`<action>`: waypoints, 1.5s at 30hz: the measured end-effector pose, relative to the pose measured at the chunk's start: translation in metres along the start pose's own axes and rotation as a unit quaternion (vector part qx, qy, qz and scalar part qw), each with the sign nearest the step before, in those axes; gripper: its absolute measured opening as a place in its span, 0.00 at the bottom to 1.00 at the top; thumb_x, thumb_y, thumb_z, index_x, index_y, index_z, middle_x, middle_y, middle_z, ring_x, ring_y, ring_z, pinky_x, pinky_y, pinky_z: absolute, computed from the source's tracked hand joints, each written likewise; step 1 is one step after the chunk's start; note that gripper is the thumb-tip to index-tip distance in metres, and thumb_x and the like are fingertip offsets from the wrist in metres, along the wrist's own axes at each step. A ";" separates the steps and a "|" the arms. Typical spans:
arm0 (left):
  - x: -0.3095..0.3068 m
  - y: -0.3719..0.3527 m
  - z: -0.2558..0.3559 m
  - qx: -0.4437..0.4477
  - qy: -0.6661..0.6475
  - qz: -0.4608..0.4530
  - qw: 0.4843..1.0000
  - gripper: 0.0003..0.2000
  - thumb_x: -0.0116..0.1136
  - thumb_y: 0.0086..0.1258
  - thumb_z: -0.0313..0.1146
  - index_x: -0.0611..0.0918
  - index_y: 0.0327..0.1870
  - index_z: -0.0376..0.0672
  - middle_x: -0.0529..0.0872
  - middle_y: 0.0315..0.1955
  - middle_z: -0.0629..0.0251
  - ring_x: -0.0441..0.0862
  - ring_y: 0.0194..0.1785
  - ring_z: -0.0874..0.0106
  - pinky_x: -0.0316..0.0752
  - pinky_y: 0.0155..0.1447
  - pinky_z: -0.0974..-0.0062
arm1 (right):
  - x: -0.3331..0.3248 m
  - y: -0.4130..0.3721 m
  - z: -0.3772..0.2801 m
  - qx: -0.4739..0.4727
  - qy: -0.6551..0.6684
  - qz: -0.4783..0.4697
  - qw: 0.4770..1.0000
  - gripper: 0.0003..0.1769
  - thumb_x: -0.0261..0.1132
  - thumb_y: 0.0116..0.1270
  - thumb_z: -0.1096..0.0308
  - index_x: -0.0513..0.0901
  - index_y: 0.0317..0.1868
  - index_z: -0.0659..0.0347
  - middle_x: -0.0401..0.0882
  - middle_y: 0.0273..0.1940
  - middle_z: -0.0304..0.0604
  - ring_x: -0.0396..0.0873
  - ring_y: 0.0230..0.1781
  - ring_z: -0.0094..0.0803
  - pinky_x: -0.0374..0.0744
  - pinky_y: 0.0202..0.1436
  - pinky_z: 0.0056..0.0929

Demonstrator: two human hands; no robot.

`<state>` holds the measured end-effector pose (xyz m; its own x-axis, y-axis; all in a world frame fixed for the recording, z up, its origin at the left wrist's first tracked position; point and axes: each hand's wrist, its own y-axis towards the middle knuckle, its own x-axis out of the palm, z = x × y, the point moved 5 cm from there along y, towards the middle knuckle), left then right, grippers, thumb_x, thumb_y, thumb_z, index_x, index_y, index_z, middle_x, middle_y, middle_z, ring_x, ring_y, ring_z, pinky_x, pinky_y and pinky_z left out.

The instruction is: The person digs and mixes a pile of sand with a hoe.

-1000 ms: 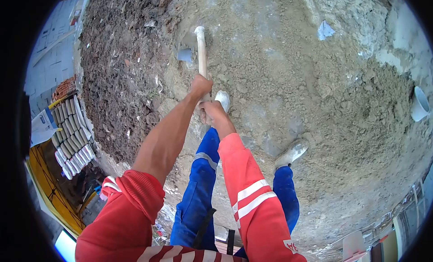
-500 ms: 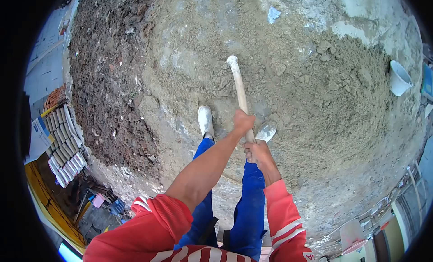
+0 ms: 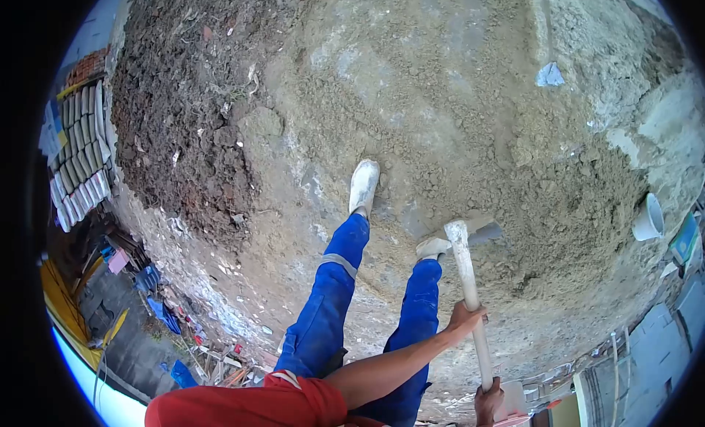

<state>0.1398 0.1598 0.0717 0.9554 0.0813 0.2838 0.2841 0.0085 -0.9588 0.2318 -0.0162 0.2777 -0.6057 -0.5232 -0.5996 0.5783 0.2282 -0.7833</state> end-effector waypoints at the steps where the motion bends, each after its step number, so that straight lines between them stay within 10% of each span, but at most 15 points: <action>1: -0.022 0.000 0.050 0.069 0.055 0.001 0.996 0.08 0.64 0.64 0.30 0.79 0.34 0.34 0.82 0.24 0.61 0.82 0.26 0.74 0.78 0.32 0.72 | 0.003 0.018 -0.046 -0.028 0.023 -0.020 0.999 0.13 0.67 0.53 0.74 0.72 0.38 0.62 0.79 0.25 0.61 0.80 0.28 0.61 0.76 0.32 0.55; 4: -0.093 0.022 0.236 0.231 0.163 0.092 0.955 0.08 0.62 0.64 0.30 0.78 0.36 0.33 0.83 0.25 0.61 0.83 0.28 0.73 0.78 0.31 0.72 | 0.024 0.077 -0.228 -0.141 0.112 -0.048 0.983 0.14 0.67 0.56 0.71 0.73 0.40 0.66 0.80 0.28 0.62 0.80 0.31 0.62 0.76 0.37 0.50; 6: -0.127 0.002 0.381 0.321 0.285 0.222 0.875 0.20 0.65 0.60 0.34 0.73 0.47 0.31 0.85 0.34 0.43 0.86 0.39 0.52 0.79 0.44 0.58 | 0.049 0.113 -0.351 -0.154 0.280 -0.108 0.942 0.23 0.70 0.57 0.67 0.75 0.49 0.70 0.80 0.29 0.63 0.80 0.30 0.58 0.77 0.39 0.46; 9: -0.164 -0.021 0.536 0.442 0.305 0.283 0.795 0.27 0.63 0.60 0.30 0.67 0.57 0.27 0.84 0.37 0.39 0.84 0.44 0.45 0.78 0.50 0.54 | 0.048 0.128 -0.545 -0.210 0.479 -0.258 0.813 0.12 0.65 0.63 0.75 0.74 0.44 0.68 0.72 0.21 0.38 0.70 0.14 0.22 0.67 0.16 0.25; 13: -0.226 -0.013 0.592 0.423 0.431 0.395 0.692 0.25 0.62 0.60 0.28 0.67 0.55 0.26 0.84 0.38 0.37 0.83 0.45 0.43 0.78 0.51 0.53 | 0.046 0.149 -0.695 -0.125 0.594 -0.452 0.654 0.07 0.64 0.63 0.74 0.72 0.36 0.63 0.68 0.20 0.36 0.64 0.14 0.22 0.65 0.16 0.26; 17: -0.299 0.044 0.560 0.341 0.461 0.449 0.685 0.22 0.61 0.59 0.29 0.69 0.53 0.29 0.83 0.42 0.38 0.83 0.48 0.45 0.79 0.53 0.56 | 0.096 0.177 -0.727 -0.109 0.570 -0.504 0.639 0.06 0.64 0.62 0.73 0.74 0.34 0.64 0.69 0.20 0.37 0.66 0.14 0.24 0.66 0.16 0.28; 25: -0.266 0.077 0.432 0.235 0.421 0.339 0.808 0.25 0.65 0.54 0.33 0.74 0.50 0.26 0.83 0.44 0.38 0.84 0.51 0.50 0.79 0.53 0.61 | 0.094 0.168 -0.582 -0.072 0.558 -0.443 0.698 0.07 0.65 0.60 0.72 0.75 0.30 0.65 0.71 0.19 0.39 0.68 0.14 0.27 0.67 0.15 0.29; 36: -0.024 0.103 0.142 0.212 0.447 0.261 0.829 0.23 0.65 0.53 0.30 0.74 0.46 0.24 0.84 0.39 0.39 0.86 0.44 0.51 0.81 0.47 0.60 | 0.059 0.203 -0.221 0.005 0.585 -0.397 0.707 0.09 0.65 0.60 0.72 0.76 0.35 0.69 0.75 0.24 0.44 0.71 0.16 0.27 0.67 0.16 0.29; 45: 0.138 0.091 -0.155 0.098 0.284 0.174 0.938 0.18 0.65 0.57 0.30 0.76 0.43 0.27 0.84 0.30 0.48 0.86 0.31 0.60 0.81 0.35 0.62 | -0.035 0.098 0.102 0.078 0.359 -0.229 0.901 0.12 0.67 0.59 0.70 0.76 0.37 0.69 0.72 0.20 0.41 0.72 0.18 0.25 0.72 0.20 0.30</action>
<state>0.3094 0.0175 0.0262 0.8917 -0.4309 -0.1384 -0.0200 0.2680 -0.9632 0.3656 -0.0592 0.2386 -0.9654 0.1466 -0.2155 0.2143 -0.0238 -0.9765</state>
